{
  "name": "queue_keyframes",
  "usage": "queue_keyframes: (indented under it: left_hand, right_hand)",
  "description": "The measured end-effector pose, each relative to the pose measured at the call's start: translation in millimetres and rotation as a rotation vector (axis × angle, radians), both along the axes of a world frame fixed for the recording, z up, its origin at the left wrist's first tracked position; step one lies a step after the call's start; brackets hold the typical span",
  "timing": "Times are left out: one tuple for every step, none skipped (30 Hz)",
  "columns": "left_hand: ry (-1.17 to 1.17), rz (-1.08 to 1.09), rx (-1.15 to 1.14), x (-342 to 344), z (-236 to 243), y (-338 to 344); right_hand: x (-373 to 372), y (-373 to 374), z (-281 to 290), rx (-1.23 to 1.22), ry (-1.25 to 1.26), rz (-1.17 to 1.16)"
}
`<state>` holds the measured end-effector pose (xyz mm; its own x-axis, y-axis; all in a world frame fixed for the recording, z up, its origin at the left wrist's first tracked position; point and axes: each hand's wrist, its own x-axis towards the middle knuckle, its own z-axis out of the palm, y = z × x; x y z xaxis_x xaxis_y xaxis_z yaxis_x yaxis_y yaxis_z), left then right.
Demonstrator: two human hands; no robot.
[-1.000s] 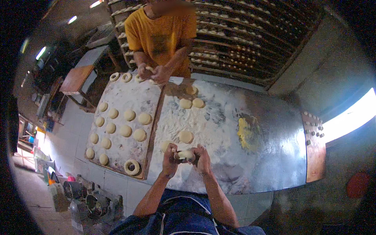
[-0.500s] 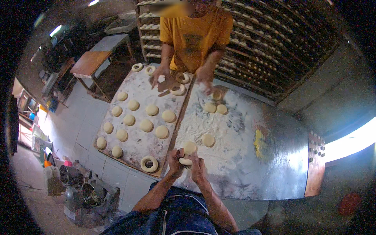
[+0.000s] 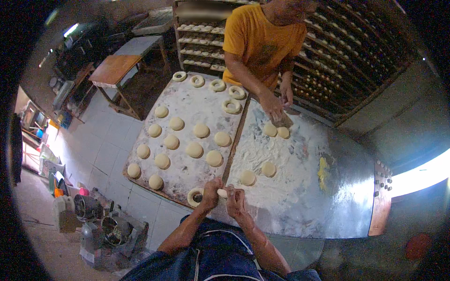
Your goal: The person tears small pieces from a long strip of dough, rolls them into balls, and places them on a wooden board. Later, the person shapes the dough balls into rings and places them on a floured tray. Another person works alongside, also shaping dough.
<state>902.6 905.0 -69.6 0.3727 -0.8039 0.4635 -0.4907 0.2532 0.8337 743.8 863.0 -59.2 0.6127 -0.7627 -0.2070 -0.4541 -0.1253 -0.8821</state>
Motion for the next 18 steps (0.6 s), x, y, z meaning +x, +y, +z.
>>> queue_keyframes:
  left_hand:
    - [0.395, -0.043, 0.098, 3.0, -6.4, 4.5]
    - [0.661, -0.132, 0.126, 3.1, 5.4, 5.9]
    - [0.934, -0.181, 0.146, 4.8, 18.7, 8.8]
    - [0.464, -0.114, 0.006, 12.1, 31.1, 6.6]
    - [-0.005, -0.038, -0.133, 22.1, 38.7, 5.4]
    - [-0.158, 0.023, -0.131, 32.1, 22.6, 11.1]
    - [-0.308, 0.086, -0.136, 42.2, 6.8, 15.6]
    - [0.066, 0.081, -0.032, 43.1, 16.4, 15.8]
    - [0.431, 0.096, 0.085, 51.1, 40.9, 21.3]
    - [0.801, 0.098, 0.194, 57.4, 60.6, 18.9]
    - [0.563, 0.168, 0.283, 64.9, 62.5, 7.8]
    - [0.329, 0.250, 0.371, 72.3, 62.1, -4.2]
    - [0.211, 0.263, 0.481, 76.3, 61.3, -10.8]
    - [0.091, 0.290, 0.586, 83.2, 55.7, -15.4]
    - [-0.276, 0.444, 0.387, 86.7, 49.8, -10.5]
    - [-0.249, 0.357, 0.339, 92.7, 44.0, -5.6]
    - [-0.218, 0.262, 0.296, 95.6, 45.6, -0.2]
    - [-0.185, 0.152, 0.258, 93.8, 48.8, 2.4]
  right_hand:
    - [2.8, 4.1, -10.1, -0.050, -0.069, -0.019]
    - [2.4, 7.1, -24.8, -0.101, -0.132, -0.045]
    - [5.4, 7.8, -33.5, -0.062, -0.246, -0.074]
    - [4.4, 6.6, -40.9, -0.022, -0.283, -0.068]
    - [6.2, 5.8, -43.8, 0.021, -0.320, -0.057]
    - [15.2, 2.7, -31.2, 0.075, -0.286, 0.010]
    - [24.3, 0.1, -18.4, 0.035, -0.259, 0.049]
    - [29.5, -4.6, 1.1, -0.006, -0.220, 0.069]
    - [49.9, -4.0, 61.0, -0.126, -0.198, 0.077]
    - [63.1, -5.9, 99.4, -0.257, -0.168, 0.074]
    - [70.2, -12.9, 96.3, -0.233, -0.158, 0.006]
    - [77.5, -22.5, 86.2, -0.211, -0.148, -0.062]
    - [79.1, -26.7, 77.8, -0.189, -0.139, -0.128]
    - [81.1, -25.9, 77.4, -0.270, -0.003, -0.161]
    - [82.9, -26.1, 81.3, -0.359, 0.127, -0.194]
    - [85.9, -28.8, 84.6, -0.445, 0.256, -0.226]
    - [84.8, -39.3, 85.0, -0.418, 0.243, -0.163]
    - [86.9, -51.5, 76.4, -0.527, 0.194, -0.058]
